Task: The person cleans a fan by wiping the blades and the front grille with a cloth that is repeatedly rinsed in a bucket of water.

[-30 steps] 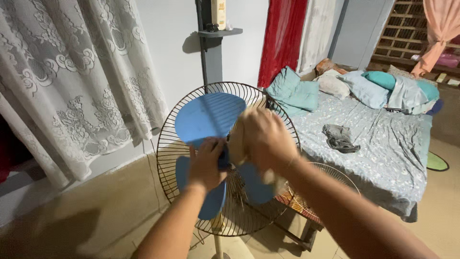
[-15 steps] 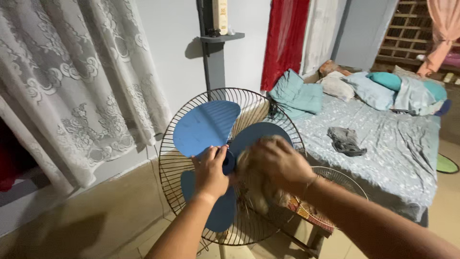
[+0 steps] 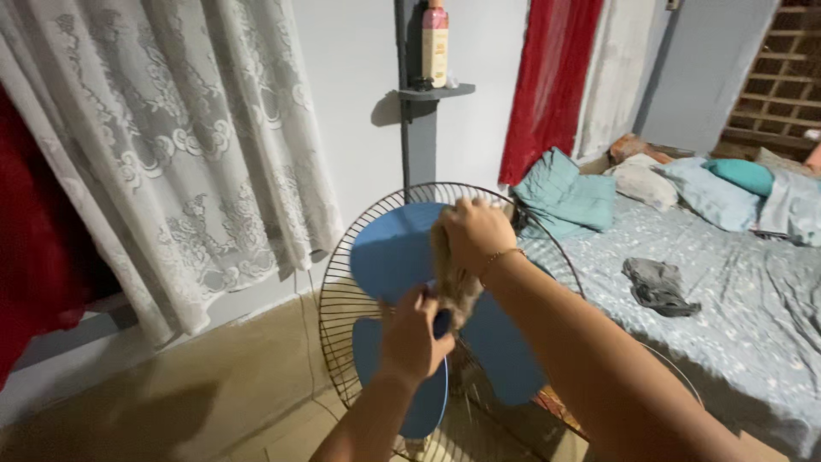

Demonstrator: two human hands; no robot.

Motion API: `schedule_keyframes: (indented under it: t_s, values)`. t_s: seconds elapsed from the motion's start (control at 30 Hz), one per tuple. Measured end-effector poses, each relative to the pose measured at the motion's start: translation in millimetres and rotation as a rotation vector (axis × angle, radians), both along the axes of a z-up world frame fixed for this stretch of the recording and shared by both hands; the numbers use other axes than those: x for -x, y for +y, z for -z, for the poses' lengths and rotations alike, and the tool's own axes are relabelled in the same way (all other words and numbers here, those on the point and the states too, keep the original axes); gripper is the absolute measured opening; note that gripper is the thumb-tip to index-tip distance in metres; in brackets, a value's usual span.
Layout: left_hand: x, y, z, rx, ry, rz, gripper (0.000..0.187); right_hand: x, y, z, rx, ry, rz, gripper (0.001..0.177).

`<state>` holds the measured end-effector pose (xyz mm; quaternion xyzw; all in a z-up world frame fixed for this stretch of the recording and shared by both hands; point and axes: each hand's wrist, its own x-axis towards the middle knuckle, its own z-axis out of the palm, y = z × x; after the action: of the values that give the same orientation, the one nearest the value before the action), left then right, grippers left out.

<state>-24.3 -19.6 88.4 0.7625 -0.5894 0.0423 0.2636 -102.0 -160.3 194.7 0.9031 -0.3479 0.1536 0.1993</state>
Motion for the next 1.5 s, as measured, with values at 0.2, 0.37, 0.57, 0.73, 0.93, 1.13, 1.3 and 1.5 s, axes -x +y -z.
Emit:
schedule_keyframes:
  t_s: [0.2,0.37,0.57,0.73,0.93,1.13,1.3,1.5]
  values:
    - [-7,9,-2,-0.140,-0.201,0.078,0.059,-33,65,-17,-0.053,0.208,-0.034,0.068]
    - [-6,6,4,-0.007,-0.252,0.113,0.072,-50,51,4,-0.280,0.329,-0.384,0.081]
    - [-9,-1,7,-0.153,-0.431,0.147,0.059,-55,-7,14,0.172,0.158,-0.343,0.050]
    - [-15,1,7,-0.072,-0.253,0.237,0.062,-7,-40,35,0.233,-0.115,-0.135,0.043]
    - [-17,-2,14,0.065,-0.062,0.285,0.067,47,-24,43,-0.030,-0.038,0.154,0.040]
    - [-25,7,12,0.235,-0.231,0.333,0.081,100,23,28,0.413,-0.257,-0.393,0.052]
    - [14,9,-8,0.480,0.002,0.250,0.063,130,48,28,0.201,-0.715,-0.509,0.052]
    - [114,-8,-62,0.894,0.081,0.608,0.051,186,11,46,-0.525,-1.337,-0.626,0.032]
